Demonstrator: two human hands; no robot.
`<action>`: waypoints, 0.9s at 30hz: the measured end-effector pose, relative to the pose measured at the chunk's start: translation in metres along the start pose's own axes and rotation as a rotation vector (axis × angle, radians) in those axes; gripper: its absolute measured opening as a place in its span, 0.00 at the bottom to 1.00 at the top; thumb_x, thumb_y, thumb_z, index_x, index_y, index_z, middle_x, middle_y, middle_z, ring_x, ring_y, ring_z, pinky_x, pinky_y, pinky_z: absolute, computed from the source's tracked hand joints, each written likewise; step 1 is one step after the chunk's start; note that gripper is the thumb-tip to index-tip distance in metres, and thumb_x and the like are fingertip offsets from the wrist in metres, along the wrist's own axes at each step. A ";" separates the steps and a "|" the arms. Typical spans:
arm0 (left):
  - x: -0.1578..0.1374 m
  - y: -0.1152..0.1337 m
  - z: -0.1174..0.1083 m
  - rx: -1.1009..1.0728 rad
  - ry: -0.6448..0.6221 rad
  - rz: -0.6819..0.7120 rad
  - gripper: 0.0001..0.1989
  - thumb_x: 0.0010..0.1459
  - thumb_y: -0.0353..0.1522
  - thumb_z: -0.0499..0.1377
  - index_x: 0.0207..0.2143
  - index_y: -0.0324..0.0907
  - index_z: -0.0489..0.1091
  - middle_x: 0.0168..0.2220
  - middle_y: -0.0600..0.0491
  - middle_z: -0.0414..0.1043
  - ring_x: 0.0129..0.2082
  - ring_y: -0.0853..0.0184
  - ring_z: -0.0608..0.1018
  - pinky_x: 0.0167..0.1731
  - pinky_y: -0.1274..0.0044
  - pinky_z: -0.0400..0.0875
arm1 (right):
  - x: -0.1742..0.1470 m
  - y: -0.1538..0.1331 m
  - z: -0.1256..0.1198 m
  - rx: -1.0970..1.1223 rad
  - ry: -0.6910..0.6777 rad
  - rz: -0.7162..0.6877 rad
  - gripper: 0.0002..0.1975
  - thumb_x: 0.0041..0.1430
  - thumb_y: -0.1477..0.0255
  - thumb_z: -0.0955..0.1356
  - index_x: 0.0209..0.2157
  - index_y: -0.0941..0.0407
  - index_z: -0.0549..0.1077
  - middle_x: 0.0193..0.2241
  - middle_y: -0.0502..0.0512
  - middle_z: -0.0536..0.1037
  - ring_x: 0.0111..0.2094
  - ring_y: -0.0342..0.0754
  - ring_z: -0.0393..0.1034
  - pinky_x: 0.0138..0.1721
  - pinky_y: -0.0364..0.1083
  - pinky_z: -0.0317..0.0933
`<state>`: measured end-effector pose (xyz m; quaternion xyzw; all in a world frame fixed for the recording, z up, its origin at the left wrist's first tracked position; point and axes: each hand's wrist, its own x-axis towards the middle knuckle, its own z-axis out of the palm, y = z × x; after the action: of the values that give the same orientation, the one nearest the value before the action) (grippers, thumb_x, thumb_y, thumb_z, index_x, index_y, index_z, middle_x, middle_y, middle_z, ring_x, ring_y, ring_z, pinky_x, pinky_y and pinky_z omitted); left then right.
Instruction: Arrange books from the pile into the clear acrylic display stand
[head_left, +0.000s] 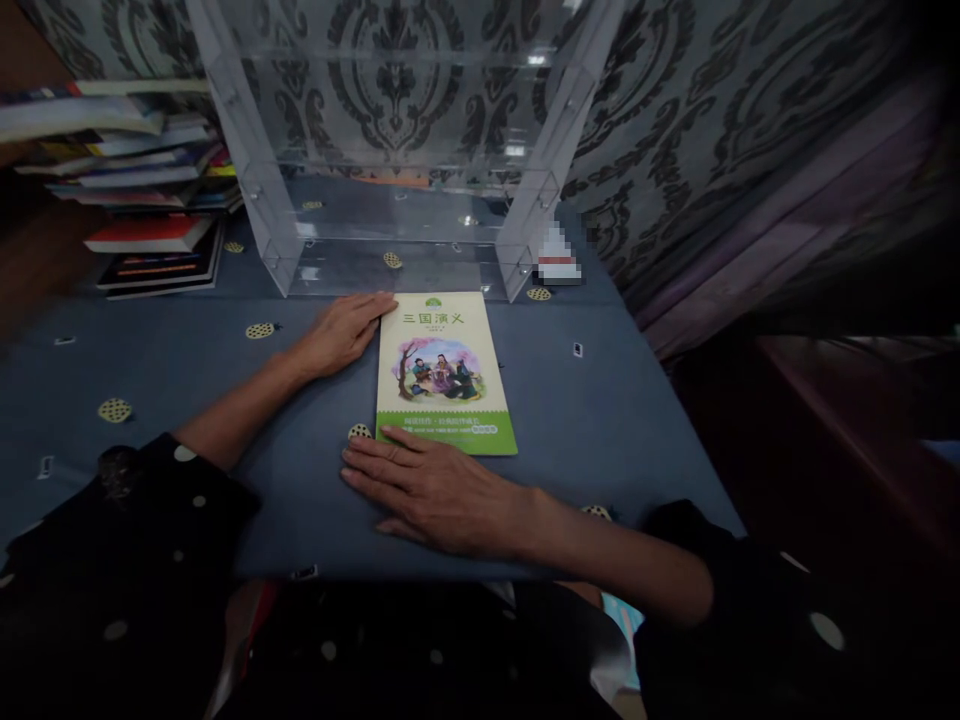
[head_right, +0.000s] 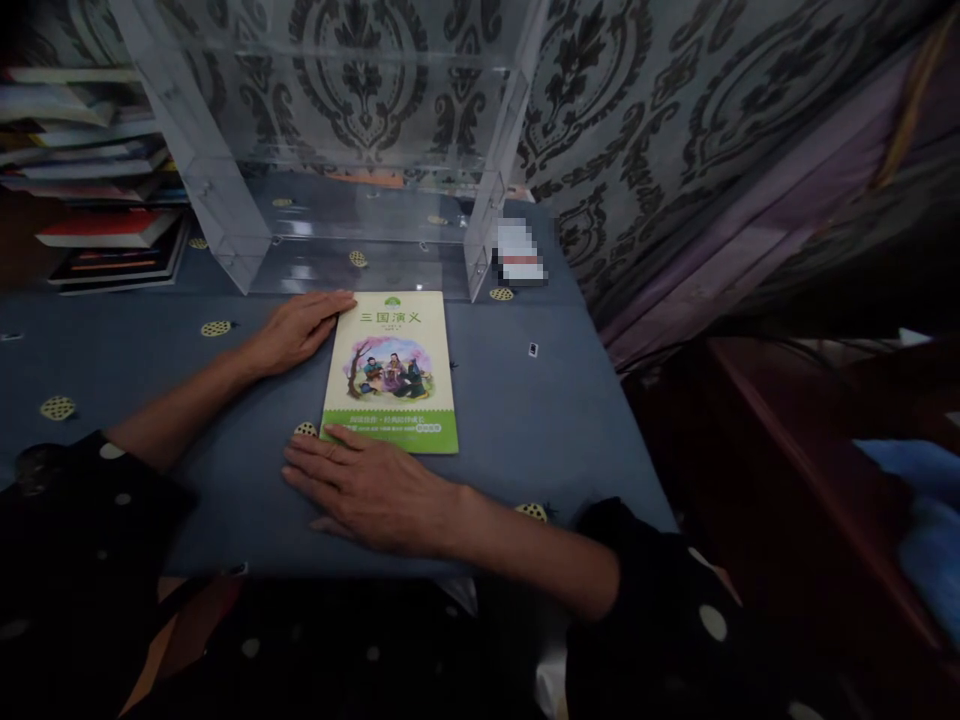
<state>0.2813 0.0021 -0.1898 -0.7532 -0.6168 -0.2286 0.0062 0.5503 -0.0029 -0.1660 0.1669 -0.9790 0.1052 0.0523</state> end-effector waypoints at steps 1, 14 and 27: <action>0.000 0.000 0.000 -0.002 0.004 -0.001 0.21 0.67 0.31 0.47 0.58 0.39 0.67 0.60 0.44 0.70 0.60 0.59 0.72 0.60 0.62 0.65 | -0.004 0.000 0.000 0.014 0.003 0.009 0.26 0.73 0.63 0.59 0.64 0.64 0.62 0.66 0.63 0.63 0.70 0.50 0.49 0.71 0.53 0.43; -0.001 0.000 -0.001 -0.013 -0.019 -0.017 0.22 0.67 0.33 0.47 0.59 0.40 0.67 0.62 0.45 0.68 0.61 0.58 0.71 0.61 0.60 0.64 | -0.074 0.005 -0.012 0.206 0.002 0.185 0.22 0.73 0.70 0.60 0.66 0.55 0.61 0.65 0.54 0.66 0.70 0.46 0.49 0.71 0.55 0.45; -0.009 0.010 -0.007 -0.008 -0.037 0.003 0.23 0.68 0.34 0.47 0.62 0.41 0.65 0.63 0.45 0.66 0.63 0.56 0.69 0.62 0.59 0.64 | -0.125 0.002 -0.013 0.232 0.133 0.290 0.26 0.71 0.74 0.60 0.68 0.53 0.56 0.65 0.55 0.65 0.69 0.46 0.51 0.69 0.56 0.49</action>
<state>0.2869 -0.0107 -0.1836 -0.7581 -0.6149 -0.2169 -0.0081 0.6677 0.0411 -0.1709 0.0217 -0.9685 0.2344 0.0816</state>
